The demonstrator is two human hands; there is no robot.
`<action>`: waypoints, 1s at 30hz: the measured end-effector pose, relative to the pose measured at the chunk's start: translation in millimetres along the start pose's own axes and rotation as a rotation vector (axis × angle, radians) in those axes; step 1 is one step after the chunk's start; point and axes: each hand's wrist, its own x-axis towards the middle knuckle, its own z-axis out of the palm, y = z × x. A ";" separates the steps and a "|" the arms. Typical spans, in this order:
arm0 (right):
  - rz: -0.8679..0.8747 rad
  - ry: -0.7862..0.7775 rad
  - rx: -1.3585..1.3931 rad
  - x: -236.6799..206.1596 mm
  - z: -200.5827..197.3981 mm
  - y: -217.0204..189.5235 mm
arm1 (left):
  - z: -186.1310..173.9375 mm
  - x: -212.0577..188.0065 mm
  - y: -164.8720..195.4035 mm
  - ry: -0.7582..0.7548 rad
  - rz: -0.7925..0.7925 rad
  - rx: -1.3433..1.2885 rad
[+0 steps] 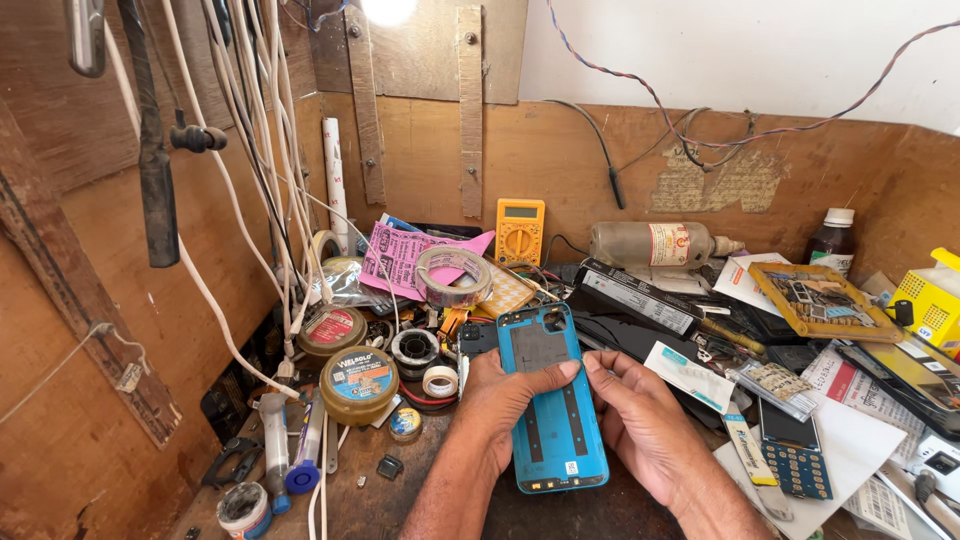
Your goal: The person handles a disassembled smartphone, aligns the battery and internal components, then fits the blue back cover onto the chassis. They press along the edges to seat the cover and briefly handle a small adhesive strip.
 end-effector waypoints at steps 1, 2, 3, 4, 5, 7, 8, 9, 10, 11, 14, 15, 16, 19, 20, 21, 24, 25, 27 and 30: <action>-0.012 0.012 0.005 -0.6 0.9 -0.7 | 0.3 0.2 0.1 -0.001 0.001 -0.003; -0.025 0.023 0.011 -1.2 2.2 -1.4 | 0.3 0.4 0.2 -0.003 0.003 -0.006; -0.037 0.034 0.016 -1.8 3.7 -2.1 | 0.3 0.6 0.2 -0.004 0.004 -0.009; -0.082 0.085 -0.012 -3.0 5.2 -2.9 | -0.3 1.0 0.3 -0.004 0.006 -0.047; -0.128 0.137 -0.039 -4.7 6.0 -4.4 | -0.6 1.7 0.4 -0.006 0.008 -0.085; -0.230 0.185 -0.070 -8.4 8.2 -7.2 | -1.0 3.6 0.1 0.018 0.024 -0.120; -0.287 0.178 -0.072 -10.2 9.4 -8.5 | -1.4 4.9 0.3 0.046 0.041 -0.115; -0.341 0.171 -0.074 -11.4 10.9 -9.7 | -1.4 5.9 0.0 0.074 0.056 -0.111; -0.360 0.151 -0.095 -12.3 12.8 -10.2 | -1.8 6.0 -0.7 0.069 0.066 -0.123; -0.381 0.131 -0.115 -13.1 14.6 -10.6 | -2.2 6.2 -1.2 0.063 0.076 -0.134; -0.377 0.112 -0.144 -16.1 17.6 -11.7 | -1.3 7.0 -2.2 0.088 0.085 -0.147; -0.362 0.109 -0.147 -16.6 18.5 -11.7 | -1.2 6.8 -2.2 0.106 0.084 -0.148; -0.351 0.107 -0.145 -16.9 19.5 -11.5 | -1.4 6.4 -2.0 0.102 0.092 -0.141; -0.318 0.109 -0.146 -18.5 20.8 -11.6 | -0.6 5.3 -1.7 0.104 0.094 -0.129; -0.311 0.114 -0.148 -18.5 21.4 -11.8 | -0.3 5.2 -1.5 0.113 0.084 -0.131; -0.304 0.120 -0.151 -18.7 21.7 -12.3 | 0.4 5.2 -1.4 0.123 0.074 -0.132; -0.292 0.108 -0.132 -19.7 23.3 -13.4 | 1.0 5.4 -2.1 0.110 0.095 -0.132; -0.282 0.109 -0.131 -19.9 23.8 -14.0 | 1.1 5.7 -2.5 0.109 0.103 -0.130; -0.261 0.110 -0.130 -20.8 24.9 -15.1 | 1.2 6.1 -3.9 0.107 0.118 -0.126; -0.229 0.112 -0.133 -22.1 26.7 -16.4 | 2.0 7.1 -6.1 0.111 0.140 -0.111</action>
